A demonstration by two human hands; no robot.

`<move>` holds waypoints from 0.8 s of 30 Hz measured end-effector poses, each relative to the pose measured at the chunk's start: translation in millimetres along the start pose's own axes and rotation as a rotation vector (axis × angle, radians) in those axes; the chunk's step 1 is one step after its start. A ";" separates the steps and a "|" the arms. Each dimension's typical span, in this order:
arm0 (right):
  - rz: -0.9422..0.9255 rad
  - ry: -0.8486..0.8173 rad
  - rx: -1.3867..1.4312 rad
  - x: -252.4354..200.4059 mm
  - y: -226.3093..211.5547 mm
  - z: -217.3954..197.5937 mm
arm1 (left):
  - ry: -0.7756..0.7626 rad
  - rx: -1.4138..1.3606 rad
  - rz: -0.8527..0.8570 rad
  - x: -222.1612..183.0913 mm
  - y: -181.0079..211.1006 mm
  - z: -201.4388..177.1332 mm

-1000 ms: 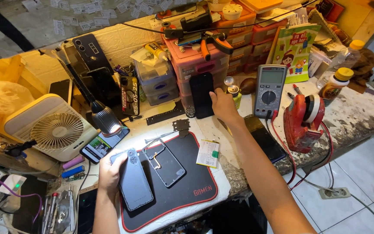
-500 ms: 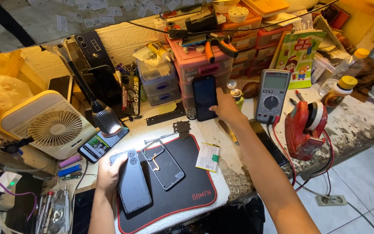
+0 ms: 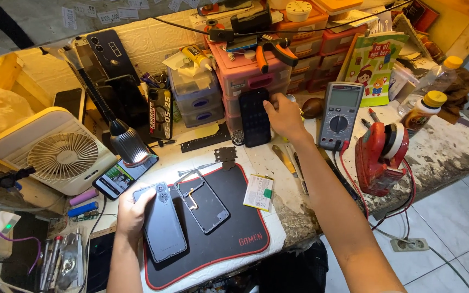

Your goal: Cleaning and preparing a mobile phone frame and body for assembly on a repair bench.

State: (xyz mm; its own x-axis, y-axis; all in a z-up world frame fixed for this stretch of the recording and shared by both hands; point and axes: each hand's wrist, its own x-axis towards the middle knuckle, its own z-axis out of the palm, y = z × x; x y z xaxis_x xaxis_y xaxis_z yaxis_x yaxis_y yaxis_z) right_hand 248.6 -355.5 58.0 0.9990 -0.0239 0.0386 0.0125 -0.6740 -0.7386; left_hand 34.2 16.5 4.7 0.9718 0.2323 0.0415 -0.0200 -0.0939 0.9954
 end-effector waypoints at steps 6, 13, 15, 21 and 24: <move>-0.098 0.118 0.072 12.0 13.7 12.0 | 0.038 -0.015 0.048 -0.7 -6.8 1.8; -0.081 0.150 0.071 -7.9 -13.4 7.8 | 0.054 -0.029 0.047 0.1 -4.5 1.8; -0.079 0.157 0.058 -12.5 -22.9 7.1 | 0.060 -0.044 0.039 -2.9 3.6 4.5; -0.069 0.188 0.032 -16.9 -27.0 4.7 | 0.066 -0.043 0.038 -7.1 15.3 10.5; -0.033 0.235 -0.004 -26.5 -26.5 6.3 | 0.062 -0.048 0.048 -6.4 15.5 10.1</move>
State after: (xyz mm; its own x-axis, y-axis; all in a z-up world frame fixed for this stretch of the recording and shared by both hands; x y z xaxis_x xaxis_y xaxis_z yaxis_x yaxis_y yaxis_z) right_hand 222.1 -332.3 72.2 0.9604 -0.1731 0.2184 0.0438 -0.6802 -0.7317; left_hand 30.0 3.8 19.1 0.9530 0.2883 0.0934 -0.0793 -0.0600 0.9950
